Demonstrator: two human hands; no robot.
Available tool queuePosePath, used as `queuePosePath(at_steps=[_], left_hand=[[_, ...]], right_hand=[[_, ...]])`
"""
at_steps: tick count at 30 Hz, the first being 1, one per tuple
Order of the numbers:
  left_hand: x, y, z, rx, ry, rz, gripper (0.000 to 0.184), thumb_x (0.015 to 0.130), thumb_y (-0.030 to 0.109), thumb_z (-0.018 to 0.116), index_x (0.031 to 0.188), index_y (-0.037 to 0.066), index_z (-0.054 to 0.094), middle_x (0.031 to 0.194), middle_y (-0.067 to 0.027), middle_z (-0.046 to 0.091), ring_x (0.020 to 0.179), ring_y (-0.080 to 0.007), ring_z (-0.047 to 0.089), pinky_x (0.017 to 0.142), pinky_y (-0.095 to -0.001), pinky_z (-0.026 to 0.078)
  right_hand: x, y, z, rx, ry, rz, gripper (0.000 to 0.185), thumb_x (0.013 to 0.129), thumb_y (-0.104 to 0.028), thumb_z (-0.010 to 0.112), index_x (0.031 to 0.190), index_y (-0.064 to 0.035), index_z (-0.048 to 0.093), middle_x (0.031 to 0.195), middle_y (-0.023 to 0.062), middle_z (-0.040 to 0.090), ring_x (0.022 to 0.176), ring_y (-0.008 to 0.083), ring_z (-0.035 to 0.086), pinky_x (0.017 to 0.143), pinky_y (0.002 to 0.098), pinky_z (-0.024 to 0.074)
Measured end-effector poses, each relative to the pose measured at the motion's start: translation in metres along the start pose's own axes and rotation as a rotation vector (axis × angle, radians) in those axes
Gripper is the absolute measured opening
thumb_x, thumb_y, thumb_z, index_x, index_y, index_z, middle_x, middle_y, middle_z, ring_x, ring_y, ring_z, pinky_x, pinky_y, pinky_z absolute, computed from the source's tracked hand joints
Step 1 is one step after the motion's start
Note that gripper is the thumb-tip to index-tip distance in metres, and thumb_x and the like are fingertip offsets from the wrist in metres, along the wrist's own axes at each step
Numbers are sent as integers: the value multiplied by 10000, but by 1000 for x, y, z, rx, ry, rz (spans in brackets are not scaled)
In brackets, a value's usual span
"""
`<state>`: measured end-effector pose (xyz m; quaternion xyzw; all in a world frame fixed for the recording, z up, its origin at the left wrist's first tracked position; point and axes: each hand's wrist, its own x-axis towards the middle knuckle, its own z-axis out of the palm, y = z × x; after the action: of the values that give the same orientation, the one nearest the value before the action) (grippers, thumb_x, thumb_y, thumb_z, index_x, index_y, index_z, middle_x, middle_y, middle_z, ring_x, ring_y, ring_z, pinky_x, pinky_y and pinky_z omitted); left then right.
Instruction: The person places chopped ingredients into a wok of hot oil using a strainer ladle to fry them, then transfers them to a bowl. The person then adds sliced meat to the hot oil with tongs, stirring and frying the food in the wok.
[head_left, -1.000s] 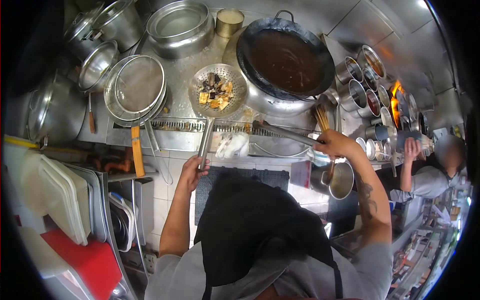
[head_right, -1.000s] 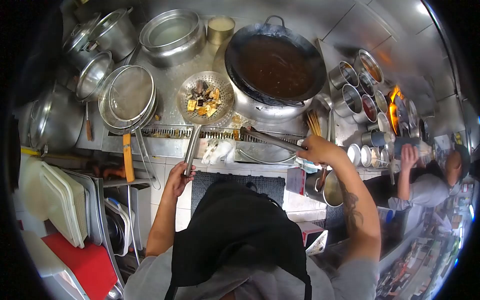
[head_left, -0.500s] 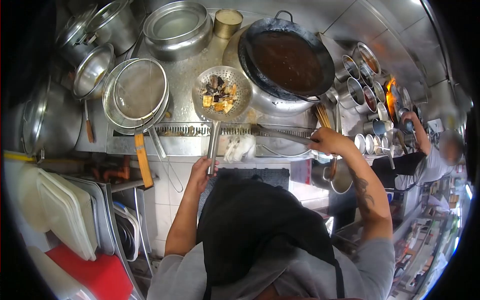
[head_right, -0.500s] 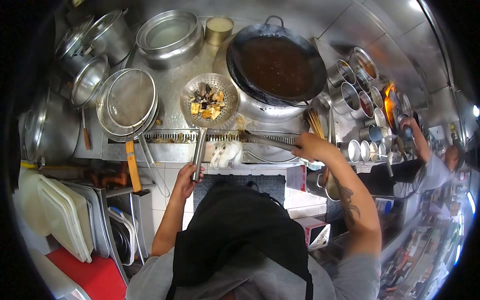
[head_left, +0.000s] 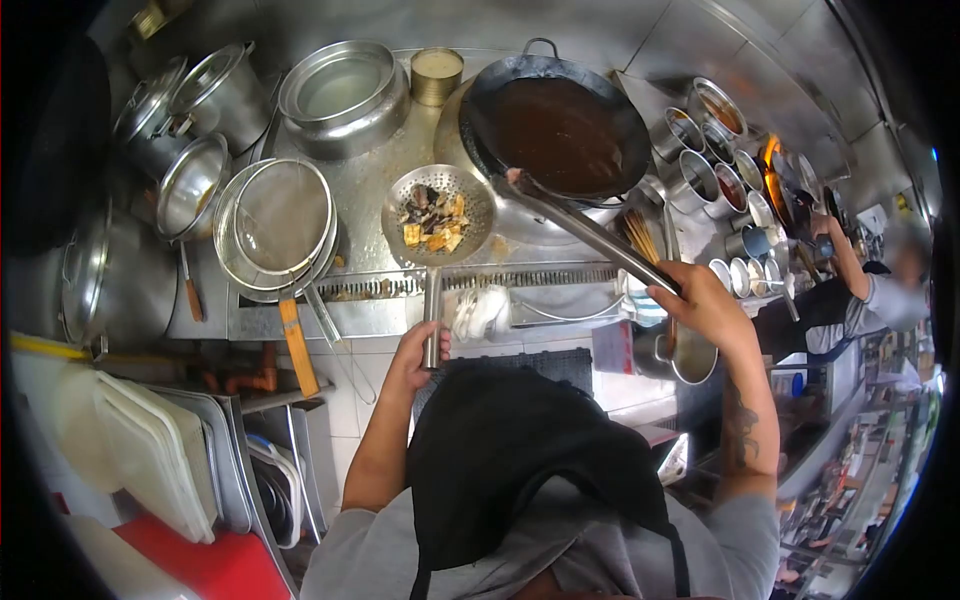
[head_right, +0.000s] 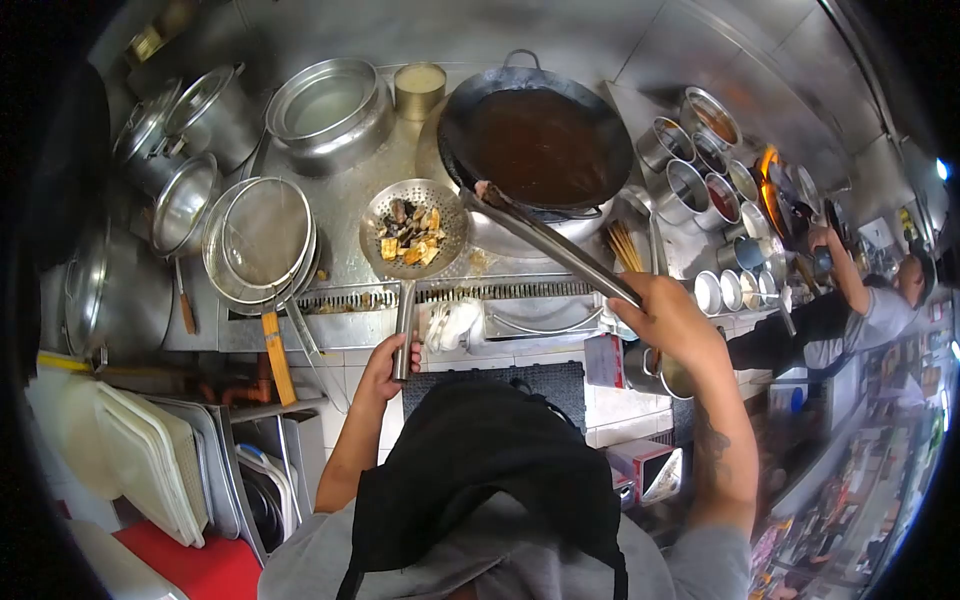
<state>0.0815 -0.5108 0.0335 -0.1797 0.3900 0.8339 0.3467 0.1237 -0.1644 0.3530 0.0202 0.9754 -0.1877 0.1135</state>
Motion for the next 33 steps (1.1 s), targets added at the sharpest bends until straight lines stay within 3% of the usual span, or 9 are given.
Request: queuePosePath(at_steps=[4,7,8,13,19,23,29,31,33], left_hand=[[6,1,4,-32,-14,-13,330,862,283,522,1083,38,506,805,-59,555,659,-142,519,553,-276,444],[4,4,10,-11,-70,8,343,868,298,506,1073,23,511,805,-49,556,649,-122,521,549,-258,452],[5,3,10,-11,-73,8,343,868,297,505,1069,20,512,808,-46,554,648,-117,521,545,-250,457],[9,10,17,8,-59,-17,345,867,301,506,1059,16,512,818,-37,544,646,-110,521,531,-236,471],[29,15,24,-112,-108,-123,256,864,245,508,1047,65,501,778,-16,508,569,-99,478,464,-242,432],[31,13,41,-38,-57,-76,212,850,165,522,1044,88,484,699,11,467,523,-87,444,422,-238,398],[21,6,49,67,-51,7,189,856,133,497,1039,92,472,694,16,427,516,-84,418,415,-234,387],[24,8,41,43,-12,19,187,854,134,504,1037,105,480,701,18,435,523,-80,418,418,-235,369],[9,10,46,154,119,34,212,856,137,519,1066,124,495,706,28,445,533,-71,413,436,-223,341]], right_hand=[[-49,43,-8,161,163,70,183,798,-96,612,931,29,594,649,114,585,590,139,570,547,295,426],[-91,92,-11,86,285,217,217,769,-144,640,900,24,598,655,160,558,537,209,537,524,321,404],[-100,122,-2,30,370,175,239,746,-160,651,888,24,597,660,183,545,537,284,519,528,345,396],[-111,240,53,-243,413,415,234,749,-195,620,827,20,573,750,222,583,738,387,576,651,436,450],[-72,343,130,-191,299,617,231,764,-230,607,889,-35,603,825,195,623,818,374,599,749,443,476],[-32,390,172,-39,254,577,324,747,-274,632,880,18,587,889,251,600,885,396,579,777,454,465],[-25,380,171,77,361,552,430,711,-179,648,1063,40,530,986,250,579,962,401,541,842,444,435],[-45,356,165,68,736,360,423,712,-110,614,1096,39,516,1017,256,559,982,399,520,864,424,426],[-73,319,157,53,778,427,423,728,-124,594,1107,42,506,1072,271,522,1003,396,505,873,407,419]])
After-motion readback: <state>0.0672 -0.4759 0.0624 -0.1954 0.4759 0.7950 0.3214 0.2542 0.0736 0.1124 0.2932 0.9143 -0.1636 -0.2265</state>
